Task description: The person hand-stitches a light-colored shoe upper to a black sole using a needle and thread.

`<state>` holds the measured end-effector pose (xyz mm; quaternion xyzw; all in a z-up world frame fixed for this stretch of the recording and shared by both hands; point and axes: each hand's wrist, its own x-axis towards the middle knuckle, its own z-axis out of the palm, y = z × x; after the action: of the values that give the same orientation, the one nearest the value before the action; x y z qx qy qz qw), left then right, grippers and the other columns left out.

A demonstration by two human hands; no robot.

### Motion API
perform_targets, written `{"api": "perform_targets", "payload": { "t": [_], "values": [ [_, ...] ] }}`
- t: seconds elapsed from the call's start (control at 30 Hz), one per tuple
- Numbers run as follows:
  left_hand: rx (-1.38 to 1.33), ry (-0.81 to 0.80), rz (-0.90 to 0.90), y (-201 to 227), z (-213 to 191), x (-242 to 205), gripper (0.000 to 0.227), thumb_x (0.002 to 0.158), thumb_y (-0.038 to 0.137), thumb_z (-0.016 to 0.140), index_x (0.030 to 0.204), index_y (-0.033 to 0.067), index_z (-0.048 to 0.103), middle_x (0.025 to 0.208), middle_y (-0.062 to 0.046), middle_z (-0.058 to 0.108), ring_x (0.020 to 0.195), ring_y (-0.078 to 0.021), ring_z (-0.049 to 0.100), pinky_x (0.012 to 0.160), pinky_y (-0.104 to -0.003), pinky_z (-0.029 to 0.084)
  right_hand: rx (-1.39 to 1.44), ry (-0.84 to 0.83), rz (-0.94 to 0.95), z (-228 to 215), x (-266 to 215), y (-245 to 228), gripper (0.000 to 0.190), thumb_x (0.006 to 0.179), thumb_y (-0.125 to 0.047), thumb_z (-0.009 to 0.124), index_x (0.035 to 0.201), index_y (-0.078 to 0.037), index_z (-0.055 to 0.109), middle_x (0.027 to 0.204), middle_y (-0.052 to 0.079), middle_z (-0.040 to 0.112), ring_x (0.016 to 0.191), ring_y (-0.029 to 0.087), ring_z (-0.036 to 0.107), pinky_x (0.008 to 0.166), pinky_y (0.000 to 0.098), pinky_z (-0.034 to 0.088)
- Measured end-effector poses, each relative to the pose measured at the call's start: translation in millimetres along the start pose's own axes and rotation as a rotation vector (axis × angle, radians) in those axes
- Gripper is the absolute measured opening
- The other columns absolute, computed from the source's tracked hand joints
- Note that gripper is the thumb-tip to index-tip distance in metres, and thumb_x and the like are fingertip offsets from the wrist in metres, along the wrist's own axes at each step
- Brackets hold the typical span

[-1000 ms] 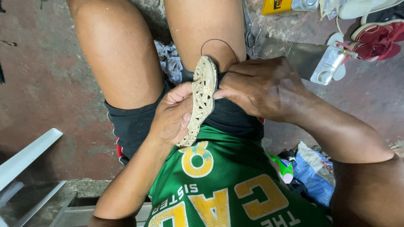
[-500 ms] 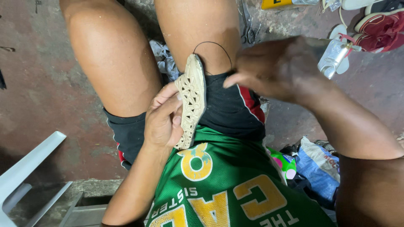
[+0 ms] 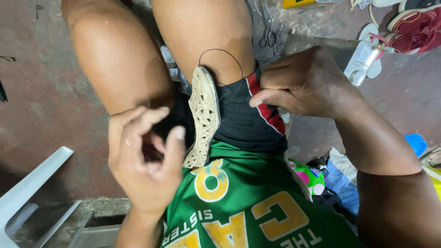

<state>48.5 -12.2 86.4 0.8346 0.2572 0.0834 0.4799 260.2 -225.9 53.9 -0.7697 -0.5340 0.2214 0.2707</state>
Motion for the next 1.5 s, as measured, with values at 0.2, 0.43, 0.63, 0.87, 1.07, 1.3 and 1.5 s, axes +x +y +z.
{"api": "perform_targets", "payload": {
  "t": [0.2, 0.43, 0.63, 0.87, 1.07, 1.3, 1.5],
  "values": [
    [0.415, -0.123, 0.564, 35.0, 25.4, 26.9, 0.027, 0.095, 0.017, 0.085, 0.118, 0.0106, 0.071, 0.118, -0.003, 0.066, 0.087, -0.0172, 0.062, 0.065, -0.029, 0.049, 0.103, -0.019, 0.003, -1.0, -5.5, -4.2, 0.039, 0.086, -0.034, 0.085, 0.074, -0.007, 0.06, 0.067, 0.006, 0.058, 0.063, 0.027, 0.061, 0.055, 0.0404, 0.045],
    [0.118, -0.244, 0.525, 26.2, 31.1, 41.4, 0.018, 0.094, 0.002, 0.077, 0.105, 0.003, 0.063, 0.1, -0.007, 0.068, 0.083, -0.0241, 0.061, 0.072, -0.037, 0.051, 0.262, -0.122, -0.179, 7.9, 2.0, -11.6, 0.037, 0.076, -0.043, 0.087, 0.086, -0.011, 0.071, 0.078, 0.003, 0.065, 0.065, 0.021, 0.065, 0.054, 0.0367, 0.047],
    [-0.665, -0.324, 0.043, 1.3, 11.7, 19.7, 0.024, 0.105, -0.003, 0.061, 0.129, 0.0005, 0.055, 0.088, -0.009, 0.064, 0.077, -0.0124, 0.06, 0.072, -0.028, 0.051, 0.666, 0.093, 0.045, 27.5, 7.6, -17.8, 0.057, 0.077, -0.04, 0.085, 0.118, -0.007, 0.063, 0.116, 0.007, 0.062, 0.06, 0.011, 0.053, 0.052, 0.0282, 0.046],
    [-1.179, -0.28, -0.086, -33.4, -2.5, 21.6, 0.031, 0.107, -0.006, 0.048, 0.138, -0.0035, 0.05, 0.098, -0.021, 0.07, 0.061, -0.0159, 0.063, 0.055, -0.021, 0.051, 0.556, -0.248, 0.257, 35.6, -5.1, -26.7, 0.014, 0.09, -0.022, 0.075, 0.098, -0.01, 0.078, 0.086, -0.001, 0.08, 0.069, 0.009, 0.074, 0.061, 0.0269, 0.055],
    [-1.07, -0.266, -0.059, -45.9, -7.3, 17.5, 0.029, 0.111, -0.01, 0.045, 0.139, -0.004, 0.05, 0.099, -0.027, 0.071, 0.055, -0.0161, 0.061, 0.051, -0.018, 0.048, 0.717, 0.001, 0.148, -12.2, -43.5, -1.4, 0.01, 0.096, -0.013, 0.069, 0.095, -0.003, 0.07, 0.088, 0.009, 0.074, 0.078, 0.016, 0.075, 0.071, 0.0265, 0.059],
    [-1.261, -0.287, -0.06, -51.1, -4.7, 19.8, 0.028, 0.11, -0.011, 0.047, 0.137, -0.0041, 0.053, 0.1, -0.026, 0.073, 0.055, -0.0154, 0.061, 0.053, -0.019, 0.048, 1.023, 0.305, 0.167, 31.1, -38.7, 9.3, 0.021, 0.099, -0.023, 0.077, 0.106, -0.007, 0.065, 0.109, 0.007, 0.069, 0.085, 0.017, 0.069, 0.073, 0.0265, 0.058],
    [-0.981, -0.252, -0.093, -26.5, -6.8, 26.0, 0.023, 0.111, -0.008, 0.049, 0.133, -0.0056, 0.055, 0.103, -0.025, 0.075, 0.058, -0.0139, 0.065, 0.052, -0.018, 0.05, 0.502, -0.297, 0.479, 32.9, 28.4, -65.4, 0.037, 0.093, -0.028, 0.08, 0.125, -0.012, 0.071, 0.089, 0.005, 0.078, 0.071, 0.013, 0.072, 0.065, 0.0292, 0.056]
  ]
}}
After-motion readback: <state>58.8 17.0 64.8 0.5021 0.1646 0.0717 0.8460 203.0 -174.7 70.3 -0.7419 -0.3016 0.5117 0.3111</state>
